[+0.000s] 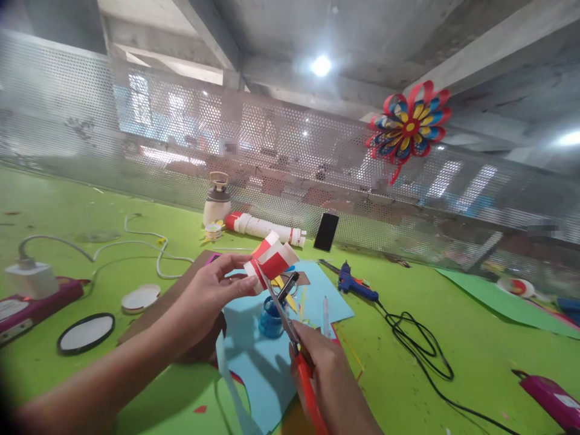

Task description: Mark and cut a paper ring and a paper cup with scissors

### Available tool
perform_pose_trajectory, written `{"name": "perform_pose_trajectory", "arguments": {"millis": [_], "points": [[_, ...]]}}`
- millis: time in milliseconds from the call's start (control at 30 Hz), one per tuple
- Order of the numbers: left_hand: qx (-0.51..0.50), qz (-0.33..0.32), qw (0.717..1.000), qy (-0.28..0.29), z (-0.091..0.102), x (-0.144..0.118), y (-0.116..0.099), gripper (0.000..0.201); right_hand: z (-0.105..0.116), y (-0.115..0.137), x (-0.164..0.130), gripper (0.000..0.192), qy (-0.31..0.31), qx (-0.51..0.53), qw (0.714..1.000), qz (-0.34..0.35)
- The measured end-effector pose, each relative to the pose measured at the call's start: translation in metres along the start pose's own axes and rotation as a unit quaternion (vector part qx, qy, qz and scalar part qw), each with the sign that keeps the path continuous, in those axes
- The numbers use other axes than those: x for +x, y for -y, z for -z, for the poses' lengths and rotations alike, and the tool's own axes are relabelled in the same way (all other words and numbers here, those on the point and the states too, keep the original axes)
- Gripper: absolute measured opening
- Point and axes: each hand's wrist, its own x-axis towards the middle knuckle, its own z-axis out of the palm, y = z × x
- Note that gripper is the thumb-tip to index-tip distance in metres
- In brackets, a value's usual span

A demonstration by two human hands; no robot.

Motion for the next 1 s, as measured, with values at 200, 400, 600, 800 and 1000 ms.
{"name": "perform_pose_trajectory", "arguments": {"millis": [200, 400, 600, 800, 1000], "points": [[0.027, -0.018, 0.999, 0.011, 0.003, 0.004, 0.003, 0.044, 0.006, -0.003, 0.001, 0.034, 0.018, 0.001, 1.0, 0.023], [0.028, -0.031, 0.999, 0.01, 0.003, 0.004, 0.0, 0.048, 0.01, -0.004, -0.001, 0.038, 0.018, 0.0, 1.0, 0.019], [0.054, -0.024, 0.998, 0.028, 0.003, 0.003, -0.002, 0.047, 0.015, 0.005, -0.001, 0.036, 0.052, 0.048, 0.996, -0.052], [0.052, -0.033, 0.998, 0.014, 0.005, 0.005, -0.001, 0.044, 0.017, 0.008, -0.001, 0.036, 0.058, 0.106, 0.985, -0.125], [0.072, -0.04, 0.997, 0.01, 0.006, 0.008, -0.002, 0.049, 0.016, 0.006, -0.002, 0.037, 0.092, 0.129, 0.977, -0.141]]}}
